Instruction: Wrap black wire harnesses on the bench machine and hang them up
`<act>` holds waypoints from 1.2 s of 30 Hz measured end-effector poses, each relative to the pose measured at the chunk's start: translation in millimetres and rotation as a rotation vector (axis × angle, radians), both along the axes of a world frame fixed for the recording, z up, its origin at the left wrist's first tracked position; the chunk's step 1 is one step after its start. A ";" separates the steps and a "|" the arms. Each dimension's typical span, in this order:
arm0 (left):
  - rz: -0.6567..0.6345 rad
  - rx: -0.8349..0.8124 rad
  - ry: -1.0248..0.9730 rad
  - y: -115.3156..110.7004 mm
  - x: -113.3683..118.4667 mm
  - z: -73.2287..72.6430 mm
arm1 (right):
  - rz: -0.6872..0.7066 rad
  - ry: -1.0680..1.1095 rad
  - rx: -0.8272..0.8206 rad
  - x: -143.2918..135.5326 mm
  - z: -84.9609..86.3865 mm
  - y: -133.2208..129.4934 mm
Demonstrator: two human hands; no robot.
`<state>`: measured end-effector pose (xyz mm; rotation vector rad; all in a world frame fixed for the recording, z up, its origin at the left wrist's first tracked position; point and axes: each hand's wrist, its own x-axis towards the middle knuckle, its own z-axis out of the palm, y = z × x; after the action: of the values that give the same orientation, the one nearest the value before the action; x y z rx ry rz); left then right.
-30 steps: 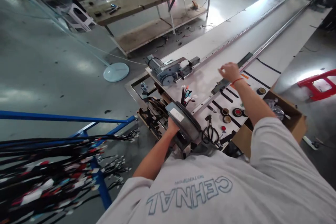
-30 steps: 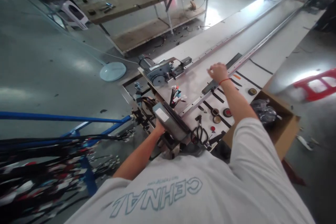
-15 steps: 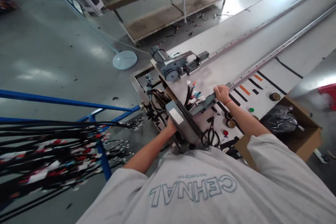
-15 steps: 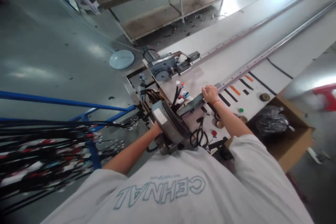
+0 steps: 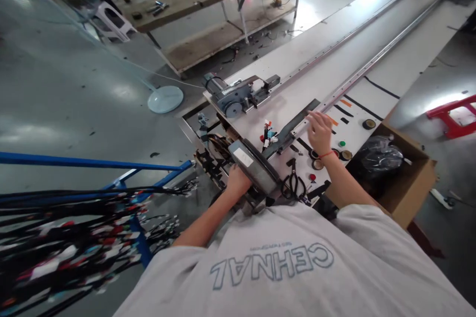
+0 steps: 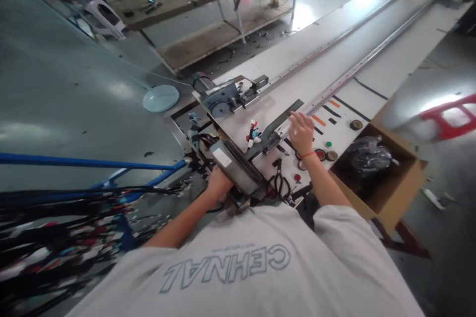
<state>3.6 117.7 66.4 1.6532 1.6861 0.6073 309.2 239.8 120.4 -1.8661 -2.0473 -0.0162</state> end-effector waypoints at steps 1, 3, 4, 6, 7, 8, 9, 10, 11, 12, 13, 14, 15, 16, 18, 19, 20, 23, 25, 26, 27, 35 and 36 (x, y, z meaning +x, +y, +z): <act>0.015 0.012 0.063 -9.6 -12.4 0.9 | -0.150 -0.017 -0.037 20.5 -8.1 -11.7; 0.049 -0.034 0.167 -30.3 -38.8 0.8 | -0.417 -0.052 -0.211 60.2 -26.2 -31.7; 0.050 -0.093 0.198 -40.2 -51.1 0.1 | -0.495 -0.068 -0.317 76.1 -34.3 -39.1; 0.027 -0.209 0.217 -57.1 -70.6 -1.5 | -0.536 -0.091 -0.489 95.7 -45.8 -47.7; 0.013 -0.234 0.219 -63.6 -77.3 -2.0 | -0.530 -0.098 -0.536 99.5 -48.8 -49.1; 0.006 -0.234 0.216 -68.8 -82.0 -2.2 | -0.526 -0.106 -0.559 100.1 -50.1 -48.9; 0.006 -0.221 0.206 -72.9 -85.2 -2.2 | -0.529 -0.114 -0.570 98.5 -50.2 -47.6; 0.008 -0.207 0.190 -76.3 -87.4 -2.2 | -0.536 -0.125 -0.579 95.6 -49.6 -45.7; 0.013 -0.200 0.175 -79.3 -89.0 -2.1 | -0.544 -0.138 -0.586 92.1 -48.6 -43.7; 0.019 -0.199 0.162 -82.3 -90.6 -2.3 | -0.549 -0.154 -0.591 88.6 -47.7 -42.0; 0.026 -0.201 0.148 -85.8 -92.5 -2.7 | -0.551 -0.168 -0.595 85.4 -47.2 -40.7; 0.032 -0.205 0.133 -90.1 -95.2 -3.5 | -0.557 -0.178 -0.597 82.6 -47.1 -40.0; 0.040 -0.209 0.118 -95.4 -98.7 -4.6 | -0.568 -0.183 -0.597 80.2 -47.4 -39.7; 0.043 -0.217 0.100 -101.8 -103.2 -6.0 | -0.582 -0.187 -0.595 78.1 -48.1 -39.7; 0.037 -0.251 0.059 -117.6 -115.0 -9.5 | -0.617 -0.192 -0.582 74.8 -50.2 -40.0; 0.037 -0.275 0.042 -126.4 -121.9 -11.2 | -0.632 -0.195 -0.575 73.4 -51.4 -40.2; 0.040 -0.302 0.026 -135.4 -129.3 -12.9 | -0.642 -0.197 -0.570 72.2 -52.6 -40.4; 0.069 -0.362 -0.020 -159.6 -151.2 -17.4 | -0.660 -0.189 -0.559 69.8 -56.9 -41.4; 0.084 -0.394 -0.042 -171.7 -163.9 -21.1 | -0.674 -0.181 -0.540 69.4 -60.4 -41.9; 0.086 -0.413 -0.048 -176.6 -169.6 -23.7 | -0.682 -0.182 -0.525 69.8 -62.2 -41.7; 0.087 -0.432 -0.049 -181.1 -175.3 -26.7 | -0.689 -0.184 -0.512 70.5 -63.8 -40.9; 0.147 -0.561 0.125 -228.6 -232.7 -48.0 | -0.612 -0.133 -0.346 60.9 -69.6 -50.4; 0.139 -0.578 0.178 -234.6 -238.4 -47.0 | -0.527 -0.093 -0.272 49.3 -72.3 -65.3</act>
<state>-234.9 -116.9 19.4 1.2046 1.8871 0.0151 358.5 174.5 48.0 -2.5703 -1.6148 0.0422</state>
